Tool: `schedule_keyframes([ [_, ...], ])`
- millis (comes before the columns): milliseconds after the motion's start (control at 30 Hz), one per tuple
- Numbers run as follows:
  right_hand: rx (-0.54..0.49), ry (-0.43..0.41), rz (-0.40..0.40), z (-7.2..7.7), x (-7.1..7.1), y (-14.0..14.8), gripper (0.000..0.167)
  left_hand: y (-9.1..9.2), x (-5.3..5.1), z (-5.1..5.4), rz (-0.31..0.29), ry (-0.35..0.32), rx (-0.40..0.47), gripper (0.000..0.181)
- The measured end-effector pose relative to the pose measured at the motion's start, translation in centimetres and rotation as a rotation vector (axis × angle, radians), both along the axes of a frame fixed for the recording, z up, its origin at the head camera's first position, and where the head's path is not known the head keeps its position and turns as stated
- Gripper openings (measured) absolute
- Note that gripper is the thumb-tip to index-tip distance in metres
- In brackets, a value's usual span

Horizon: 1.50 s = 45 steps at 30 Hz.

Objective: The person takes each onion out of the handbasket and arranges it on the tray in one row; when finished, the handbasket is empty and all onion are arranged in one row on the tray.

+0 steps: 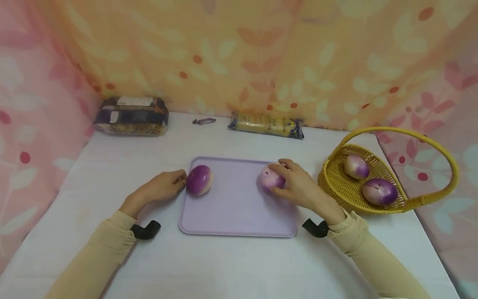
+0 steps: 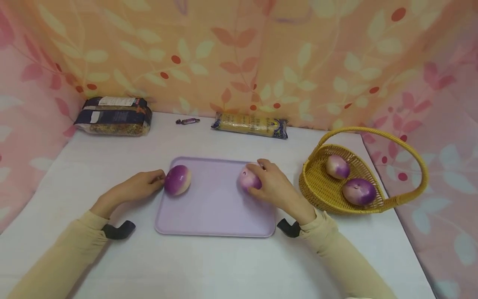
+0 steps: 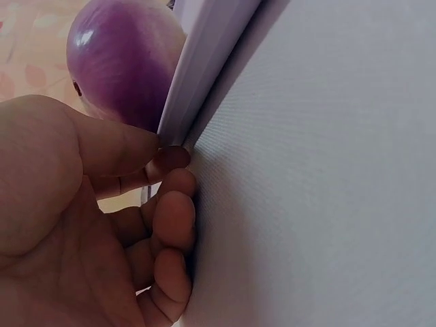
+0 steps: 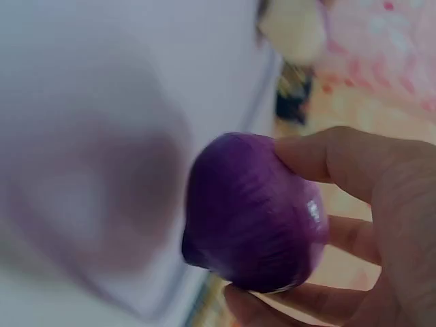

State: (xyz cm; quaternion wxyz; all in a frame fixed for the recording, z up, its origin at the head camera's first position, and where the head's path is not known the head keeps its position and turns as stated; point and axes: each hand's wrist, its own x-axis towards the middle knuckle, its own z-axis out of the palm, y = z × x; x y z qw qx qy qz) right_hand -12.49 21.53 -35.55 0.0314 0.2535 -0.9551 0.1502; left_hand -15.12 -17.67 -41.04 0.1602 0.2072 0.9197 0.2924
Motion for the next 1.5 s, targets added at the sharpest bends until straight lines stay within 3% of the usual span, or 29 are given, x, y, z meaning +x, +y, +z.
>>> schedule_keyframes([
  [167,-0.032,-0.007,0.044,-2.0,0.0,-2.6,0.066,0.2,-0.1,0.0,-0.007,0.014,-0.004,0.013],
  [500,-0.087,-0.051,0.114,-2.6,-0.9,-7.9,0.07,0.0,-0.2,-0.2,0.001,-0.002,-0.002,0.013],
  [833,-0.08,-0.061,0.17,-3.1,-1.1,-9.7,0.071,0.3,0.2,0.1,0.014,-0.005,-0.006,0.014],
  [1033,-0.089,-0.083,0.149,-2.8,-1.0,-9.6,0.076,0.2,0.1,0.2,0.009,0.011,-0.011,0.014],
  [1233,-0.072,-0.048,-0.004,-1.2,-0.4,-5.2,0.065,0.2,0.5,-0.4,0.021,-0.015,0.0,0.014],
  [1367,-0.083,0.09,-0.16,0.5,0.8,1.2,0.042,0.1,0.4,-0.6,0.002,-0.015,0.008,0.013],
  [1500,-0.068,0.234,-0.356,1.9,2.3,8.2,0.033,-0.2,-0.1,-0.5,-0.002,-0.005,0.007,0.011],
])
